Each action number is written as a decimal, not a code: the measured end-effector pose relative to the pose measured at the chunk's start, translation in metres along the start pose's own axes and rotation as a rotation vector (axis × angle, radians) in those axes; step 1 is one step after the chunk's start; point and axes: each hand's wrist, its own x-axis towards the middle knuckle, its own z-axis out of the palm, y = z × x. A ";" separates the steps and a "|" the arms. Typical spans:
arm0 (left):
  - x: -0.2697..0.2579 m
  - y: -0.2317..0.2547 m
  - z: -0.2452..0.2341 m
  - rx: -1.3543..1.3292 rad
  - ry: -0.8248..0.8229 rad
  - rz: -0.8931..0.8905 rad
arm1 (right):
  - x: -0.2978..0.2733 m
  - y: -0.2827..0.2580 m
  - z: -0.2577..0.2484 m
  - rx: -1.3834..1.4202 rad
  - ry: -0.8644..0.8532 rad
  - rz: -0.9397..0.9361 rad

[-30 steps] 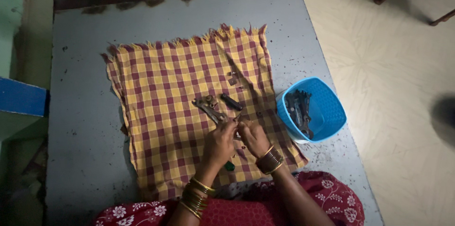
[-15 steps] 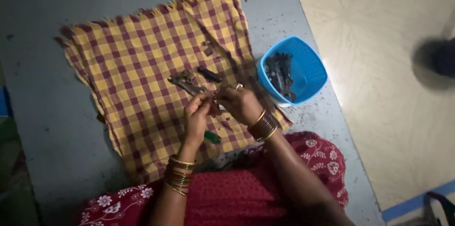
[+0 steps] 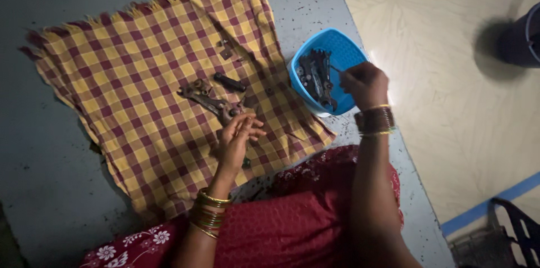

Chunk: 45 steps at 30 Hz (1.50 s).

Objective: The person picks up and joins small mechanical components by hand, placing the assembled unit into a blue basket.

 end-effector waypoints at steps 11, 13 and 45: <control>0.001 -0.005 -0.009 0.089 0.089 -0.100 | 0.015 0.010 0.024 -0.218 0.110 -0.158; 0.001 0.000 -0.010 0.073 0.109 -0.107 | 0.002 -0.010 0.015 0.090 0.075 -0.017; 0.011 -0.011 -0.035 -0.027 0.313 -0.144 | -0.070 -0.042 0.166 0.023 -0.597 -0.216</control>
